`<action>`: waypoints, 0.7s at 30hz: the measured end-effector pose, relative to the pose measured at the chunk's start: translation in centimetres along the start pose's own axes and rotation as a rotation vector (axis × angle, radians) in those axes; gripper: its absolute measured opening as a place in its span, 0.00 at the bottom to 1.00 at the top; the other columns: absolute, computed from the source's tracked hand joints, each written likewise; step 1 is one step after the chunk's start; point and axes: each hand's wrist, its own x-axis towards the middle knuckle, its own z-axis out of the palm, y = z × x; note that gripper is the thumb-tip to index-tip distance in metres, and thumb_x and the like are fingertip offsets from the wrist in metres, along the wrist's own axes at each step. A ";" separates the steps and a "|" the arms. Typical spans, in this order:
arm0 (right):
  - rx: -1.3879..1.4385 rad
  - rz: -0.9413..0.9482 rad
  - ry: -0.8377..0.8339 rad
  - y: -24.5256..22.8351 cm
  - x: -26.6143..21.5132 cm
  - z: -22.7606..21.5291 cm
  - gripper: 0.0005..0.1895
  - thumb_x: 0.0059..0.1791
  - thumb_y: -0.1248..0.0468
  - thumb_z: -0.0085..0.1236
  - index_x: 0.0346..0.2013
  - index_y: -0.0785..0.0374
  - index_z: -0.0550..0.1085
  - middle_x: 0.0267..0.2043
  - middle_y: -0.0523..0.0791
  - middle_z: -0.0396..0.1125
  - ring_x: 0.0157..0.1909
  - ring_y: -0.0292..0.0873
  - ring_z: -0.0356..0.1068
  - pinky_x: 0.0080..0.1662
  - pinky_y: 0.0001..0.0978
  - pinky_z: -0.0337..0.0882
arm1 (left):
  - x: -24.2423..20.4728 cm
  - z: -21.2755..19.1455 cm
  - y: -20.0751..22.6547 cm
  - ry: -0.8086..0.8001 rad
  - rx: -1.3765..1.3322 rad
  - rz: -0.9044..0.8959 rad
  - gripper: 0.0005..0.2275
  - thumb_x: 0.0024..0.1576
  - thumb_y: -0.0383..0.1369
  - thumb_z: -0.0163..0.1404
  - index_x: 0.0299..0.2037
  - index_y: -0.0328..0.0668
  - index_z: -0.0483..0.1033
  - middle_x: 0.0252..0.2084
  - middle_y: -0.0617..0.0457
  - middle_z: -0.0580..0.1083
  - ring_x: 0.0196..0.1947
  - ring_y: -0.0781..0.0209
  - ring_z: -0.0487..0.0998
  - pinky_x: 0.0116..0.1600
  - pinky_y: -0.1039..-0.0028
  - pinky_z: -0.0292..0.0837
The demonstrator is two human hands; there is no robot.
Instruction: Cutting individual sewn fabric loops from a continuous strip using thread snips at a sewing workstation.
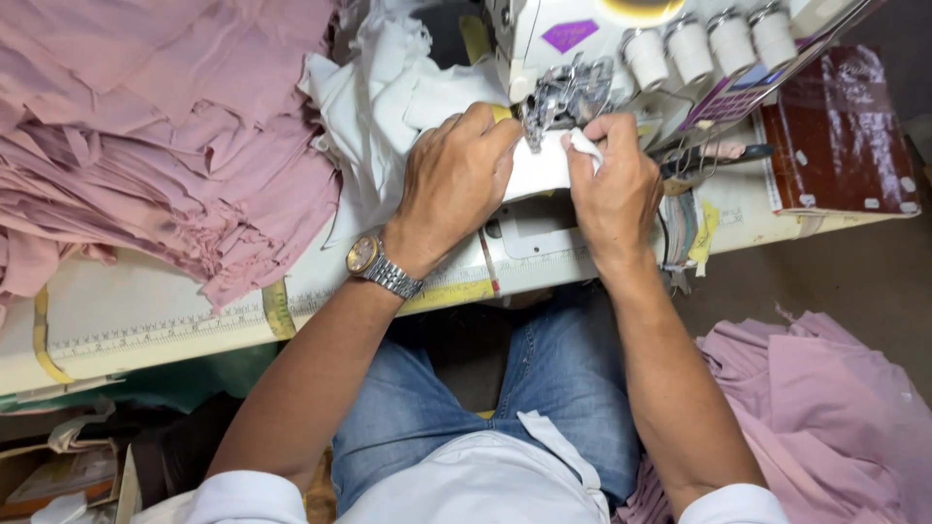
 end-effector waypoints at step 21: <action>0.169 -0.007 0.434 8.3 0.4 -11.8 0.03 0.60 0.68 0.48 0.43 0.62 0.71 0.39 0.49 0.69 0.37 0.47 0.70 0.43 0.36 0.71 | 0.8 -1.7 -1.7 -0.028 -0.226 -0.382 0.35 0.59 0.22 0.44 0.76 0.38 0.38 0.75 0.26 0.48 0.75 0.29 0.48 0.71 0.41 0.47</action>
